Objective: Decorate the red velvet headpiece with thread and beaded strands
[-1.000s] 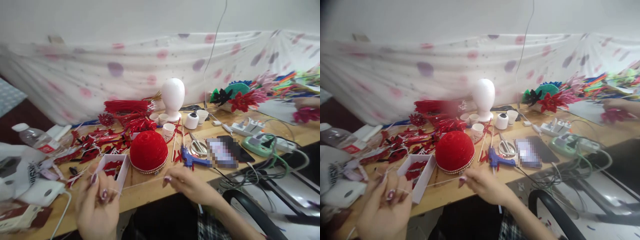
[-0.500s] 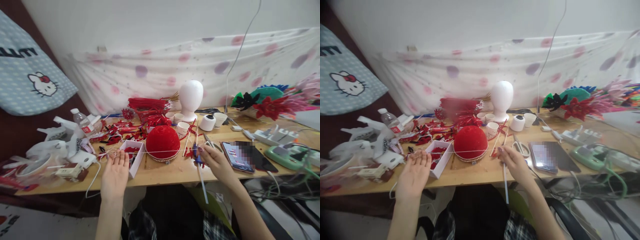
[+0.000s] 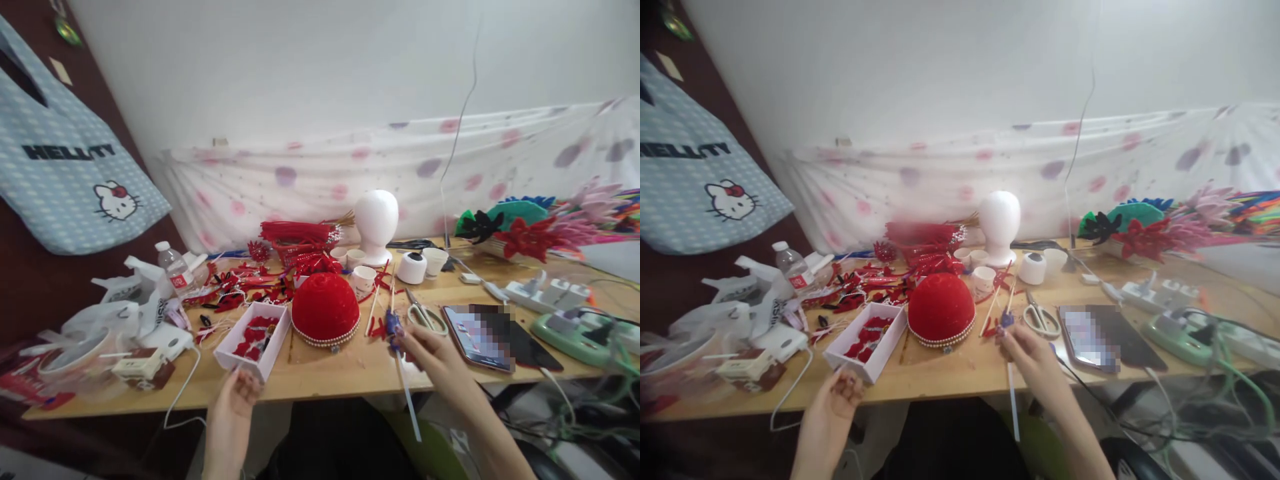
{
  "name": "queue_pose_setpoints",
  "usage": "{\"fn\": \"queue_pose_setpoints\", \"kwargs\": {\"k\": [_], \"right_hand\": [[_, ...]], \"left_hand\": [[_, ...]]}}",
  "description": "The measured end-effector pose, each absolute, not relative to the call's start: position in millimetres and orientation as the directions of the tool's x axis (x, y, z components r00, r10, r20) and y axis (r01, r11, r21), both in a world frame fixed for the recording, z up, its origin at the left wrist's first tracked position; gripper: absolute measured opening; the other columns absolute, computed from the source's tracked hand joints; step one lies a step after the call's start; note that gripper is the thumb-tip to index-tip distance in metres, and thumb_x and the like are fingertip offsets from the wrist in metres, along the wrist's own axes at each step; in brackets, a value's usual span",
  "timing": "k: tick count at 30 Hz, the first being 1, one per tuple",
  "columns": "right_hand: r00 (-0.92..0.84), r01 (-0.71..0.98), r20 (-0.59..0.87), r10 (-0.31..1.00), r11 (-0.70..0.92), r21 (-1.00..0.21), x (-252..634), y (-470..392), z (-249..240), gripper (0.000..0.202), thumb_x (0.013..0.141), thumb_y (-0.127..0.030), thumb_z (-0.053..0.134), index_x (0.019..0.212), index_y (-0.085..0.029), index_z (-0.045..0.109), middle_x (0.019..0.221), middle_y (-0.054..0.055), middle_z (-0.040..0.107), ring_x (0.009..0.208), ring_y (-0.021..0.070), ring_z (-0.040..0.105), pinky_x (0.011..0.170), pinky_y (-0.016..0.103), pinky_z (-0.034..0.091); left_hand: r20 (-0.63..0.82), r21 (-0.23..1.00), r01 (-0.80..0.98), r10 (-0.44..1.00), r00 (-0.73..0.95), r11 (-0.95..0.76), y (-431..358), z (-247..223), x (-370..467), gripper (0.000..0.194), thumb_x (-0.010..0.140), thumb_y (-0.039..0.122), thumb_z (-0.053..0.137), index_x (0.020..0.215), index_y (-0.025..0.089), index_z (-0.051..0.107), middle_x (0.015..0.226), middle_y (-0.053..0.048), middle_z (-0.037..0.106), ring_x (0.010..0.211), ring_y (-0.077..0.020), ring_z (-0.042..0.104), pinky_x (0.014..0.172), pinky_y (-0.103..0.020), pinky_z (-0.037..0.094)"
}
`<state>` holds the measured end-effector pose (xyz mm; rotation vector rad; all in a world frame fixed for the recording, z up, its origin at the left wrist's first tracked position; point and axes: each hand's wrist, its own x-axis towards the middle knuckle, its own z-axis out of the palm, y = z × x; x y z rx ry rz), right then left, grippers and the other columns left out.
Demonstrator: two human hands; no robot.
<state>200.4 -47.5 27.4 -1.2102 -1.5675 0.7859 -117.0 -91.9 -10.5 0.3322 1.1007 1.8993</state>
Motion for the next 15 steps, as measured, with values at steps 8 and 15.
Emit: {"fn": "queue_pose_setpoints", "kwargs": {"k": [8,15], "right_hand": [[-0.131,0.375,0.329,0.935,0.354,-0.857,125,-21,-4,0.038,0.095,-0.048,0.042,0.075,-0.020,0.058,0.083,0.009,0.065,0.079,0.0242,0.063,0.070,0.034,0.049],[-0.193,0.408,0.290,0.937,0.346,-0.845,118,-16,-5,0.032,0.096,-0.042,0.042,0.074,-0.021,0.055,0.083,0.008,0.062,0.080,0.0243,0.059,0.072,0.035,0.046]], "left_hand": [[-0.049,0.951,-0.303,0.936,-0.348,-0.063,-72,-30,-67,0.033,0.072,0.047,0.079,0.084,0.017,0.076,0.100,-0.014,0.076,0.111,-0.0314,0.065,0.106,-0.045,0.043],[0.034,0.993,-0.083,0.884,-0.466,-0.082,-77,-32,-74,0.029,0.079,0.050,0.069,0.074,0.021,0.072,0.123,-0.014,0.069,0.130,-0.0335,0.052,0.115,-0.045,0.027]]}}
